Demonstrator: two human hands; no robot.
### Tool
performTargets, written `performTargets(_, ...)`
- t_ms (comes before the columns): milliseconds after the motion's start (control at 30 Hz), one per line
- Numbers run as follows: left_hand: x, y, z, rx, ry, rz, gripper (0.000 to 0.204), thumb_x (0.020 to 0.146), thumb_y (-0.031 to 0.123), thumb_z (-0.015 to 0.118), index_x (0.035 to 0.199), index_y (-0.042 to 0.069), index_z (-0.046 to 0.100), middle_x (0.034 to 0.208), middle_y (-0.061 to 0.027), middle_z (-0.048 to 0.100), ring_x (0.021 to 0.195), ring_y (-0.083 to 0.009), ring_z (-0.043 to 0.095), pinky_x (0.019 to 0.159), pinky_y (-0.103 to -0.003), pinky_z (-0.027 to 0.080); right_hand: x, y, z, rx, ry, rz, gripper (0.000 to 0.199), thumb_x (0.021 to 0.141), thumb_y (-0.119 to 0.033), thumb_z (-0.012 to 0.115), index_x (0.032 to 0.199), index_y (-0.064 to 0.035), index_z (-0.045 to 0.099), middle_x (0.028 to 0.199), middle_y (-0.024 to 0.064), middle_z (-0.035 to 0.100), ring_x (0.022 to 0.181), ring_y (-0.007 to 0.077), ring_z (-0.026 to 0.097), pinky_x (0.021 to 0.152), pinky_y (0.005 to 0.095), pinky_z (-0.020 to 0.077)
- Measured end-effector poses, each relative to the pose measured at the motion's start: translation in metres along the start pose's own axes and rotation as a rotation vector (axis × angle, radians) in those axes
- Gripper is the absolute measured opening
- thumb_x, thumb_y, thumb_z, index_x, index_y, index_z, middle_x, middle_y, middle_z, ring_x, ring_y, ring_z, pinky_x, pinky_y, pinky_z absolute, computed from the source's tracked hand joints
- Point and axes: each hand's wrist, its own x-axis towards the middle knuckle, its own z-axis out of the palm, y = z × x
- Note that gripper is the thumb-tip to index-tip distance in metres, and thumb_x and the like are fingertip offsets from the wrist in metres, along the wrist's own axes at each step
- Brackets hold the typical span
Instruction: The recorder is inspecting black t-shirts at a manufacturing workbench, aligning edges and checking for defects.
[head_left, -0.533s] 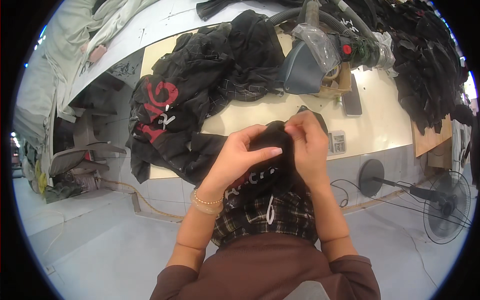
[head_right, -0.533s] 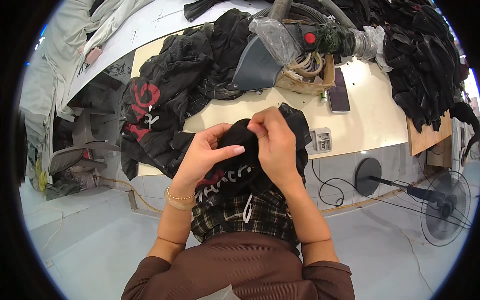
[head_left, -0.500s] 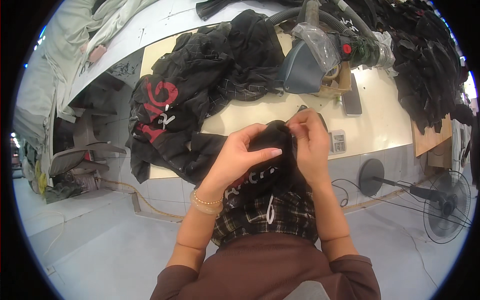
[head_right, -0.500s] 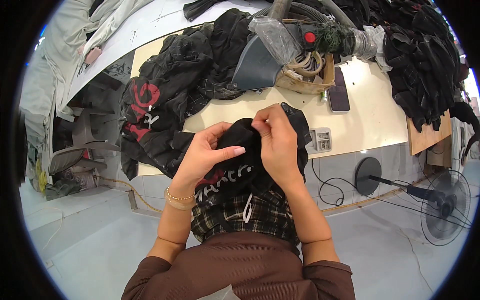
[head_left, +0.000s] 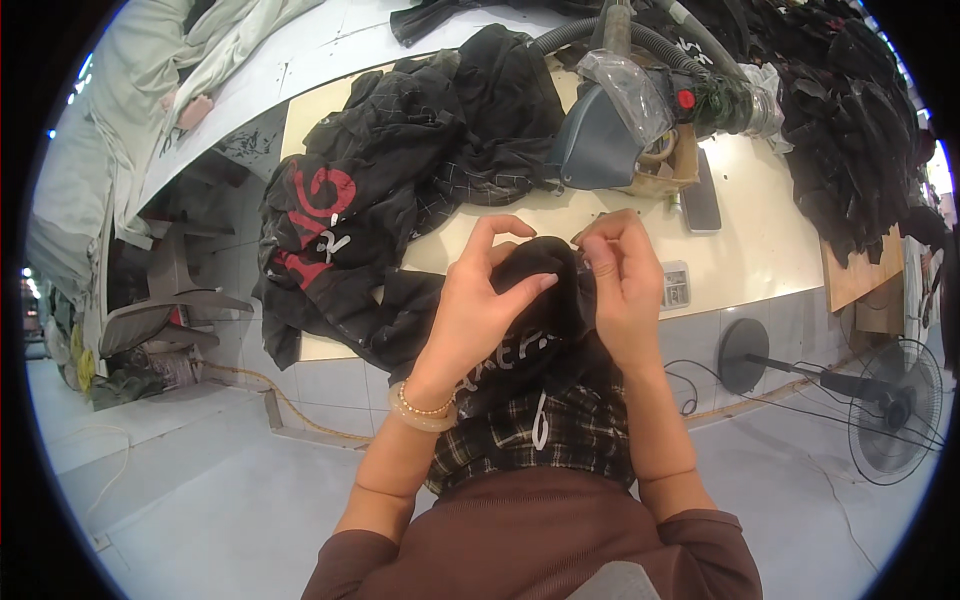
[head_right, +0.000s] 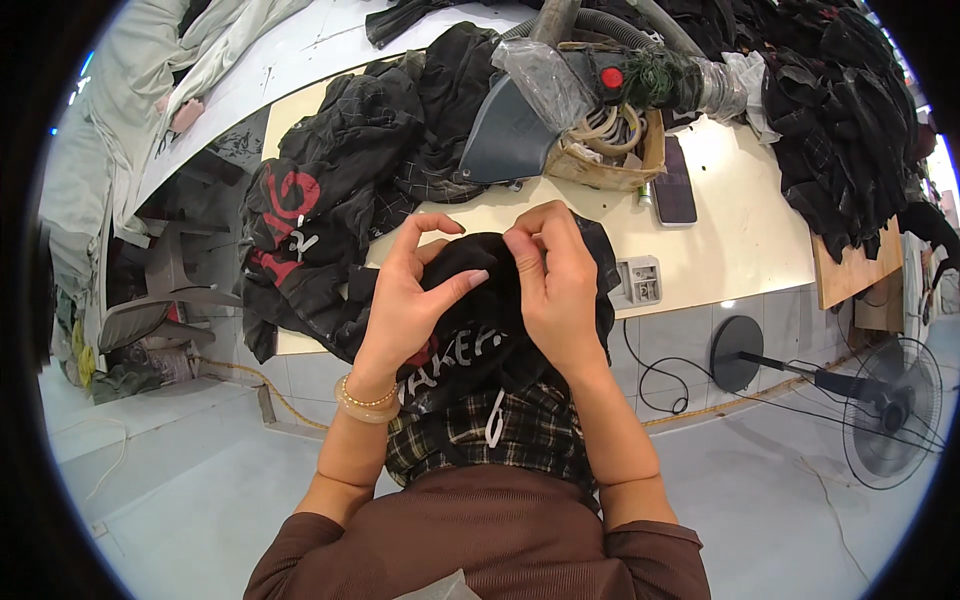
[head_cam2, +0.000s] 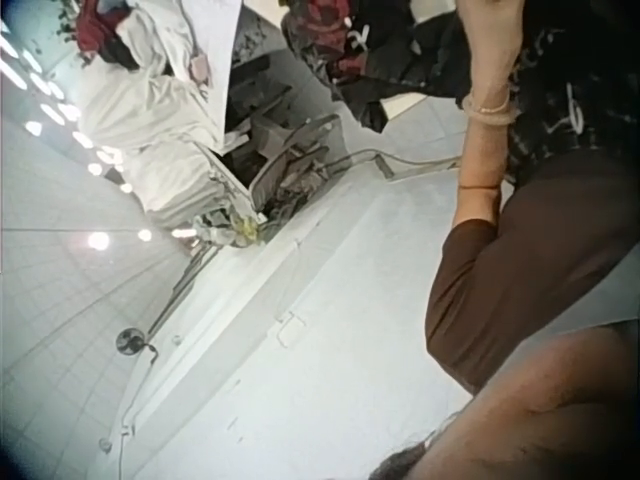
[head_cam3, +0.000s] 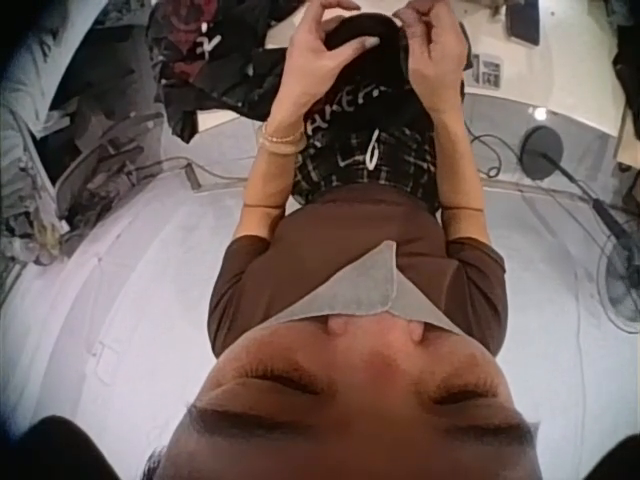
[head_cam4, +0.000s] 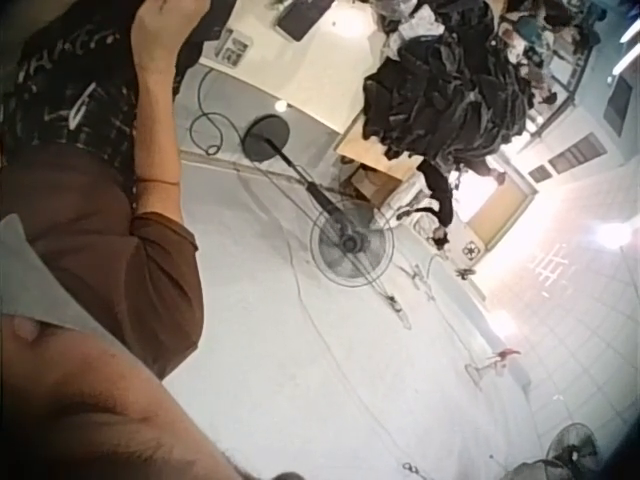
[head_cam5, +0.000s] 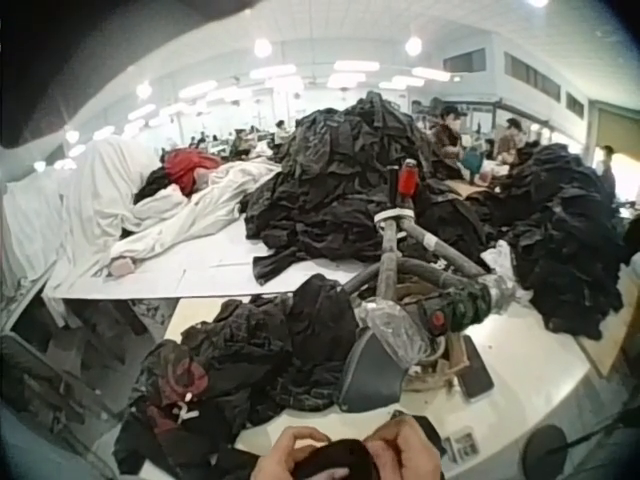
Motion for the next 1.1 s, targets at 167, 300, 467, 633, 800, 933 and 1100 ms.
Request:
performTargets(167, -0.003, 0.007, 0.002, 0.127, 0.002, 0.064, 0.043, 0.081, -0.003, 0.07, 0.115, 0.004, 0.044, 0.094, -0.0122, 0.068, 0.088, -0.0117, 0.062, 0.077, -0.025, 0.049, 0.003, -0.013, 0.0, -0.061, -0.226, 0.092, 0.013, 0.087, -0.009, 0.065, 0.088, 0.0023, 0.059, 0.084, 0.0081, 0.057, 0.072, 0.0184, 0.053, 0.067, 0.0283, 0.0433)
performTargets(300, -0.004, 0.007, 0.004, 0.369, 0.032, 0.13, 0.045, 0.08, 0.0, 0.071, 0.116, 0.005, 0.043, 0.091, -0.0135, 0.068, 0.084, -0.0156, 0.064, 0.075, -0.026, 0.048, 0.001, -0.015, 0.0, -0.121, -0.223, 0.108, 0.012, 0.086, -0.006, 0.065, 0.086, 0.0033, 0.058, 0.082, 0.0085, 0.057, 0.071, 0.0183, 0.053, 0.067, 0.0289, 0.0433)
performTargets(467, -0.003, 0.009, 0.005, 0.254, 0.064, 0.072, 0.041, 0.078, 0.002, 0.072, 0.113, 0.003, 0.049, 0.093, -0.0134, 0.069, 0.084, -0.0182, 0.065, 0.075, -0.027, 0.048, -0.003, -0.009, 0.002, 0.048, -0.17, 0.166, 0.01, 0.091, -0.002, 0.057, 0.088, 0.0028, 0.049, 0.081, 0.006, 0.048, 0.071, 0.0163, 0.044, 0.067, 0.0264, 0.0395)
performTargets(633, 0.002, -0.003, 0.008, 0.459, 0.155, 0.358, 0.019, 0.079, 0.002, 0.07, 0.096, -0.001, 0.063, 0.094, -0.0105, 0.068, 0.084, -0.0222, 0.065, 0.076, -0.03, 0.049, -0.004, -0.003, 0.003, 0.06, -0.084, -0.02, 0.011, 0.093, -0.003, 0.055, 0.087, 0.0009, 0.047, 0.083, 0.0053, 0.046, 0.072, 0.0155, 0.041, 0.067, 0.0248, 0.0374)
performTargets(800, 0.005, -0.002, 0.0, 0.58, 0.154, 0.398, 0.017, 0.078, -0.001, 0.069, 0.094, -0.001, 0.064, 0.09, -0.0102, 0.066, 0.083, -0.0238, 0.064, 0.076, -0.03, 0.049, -0.003, 0.006, -0.002, 0.12, -0.036, -0.034, 0.01, 0.092, -0.006, 0.057, 0.09, 0.0008, 0.051, 0.087, 0.0051, 0.05, 0.075, 0.0157, 0.045, 0.07, 0.026, 0.0392)
performTargets(933, 0.007, 0.009, -0.003, 0.379, 0.123, 0.371, 0.017, 0.076, -0.003, 0.069, 0.092, -0.002, 0.065, 0.088, -0.0093, 0.065, 0.083, -0.0215, 0.064, 0.077, -0.029, 0.049, 0.002, 0.008, -0.008, 0.158, -0.18, 0.138, 0.024, 0.087, -0.01, 0.065, 0.108, 0.0008, 0.059, 0.107, 0.0077, 0.061, 0.094, 0.0166, 0.057, 0.08, 0.028, 0.0436)
performTargets(1100, 0.021, 0.011, 0.0, 0.283, 0.193, 0.431, 0.016, 0.077, -0.004, 0.069, 0.092, -0.003, 0.065, 0.087, -0.0063, 0.065, 0.083, -0.016, 0.062, 0.077, -0.026, 0.048, 0.002, 0.004, 0.003, 0.119, -0.126, 0.025, 0.021, 0.081, -0.006, 0.072, 0.098, 0.0023, 0.062, 0.091, 0.0067, 0.066, 0.082, 0.0129, 0.059, 0.078, 0.0264, 0.0466)
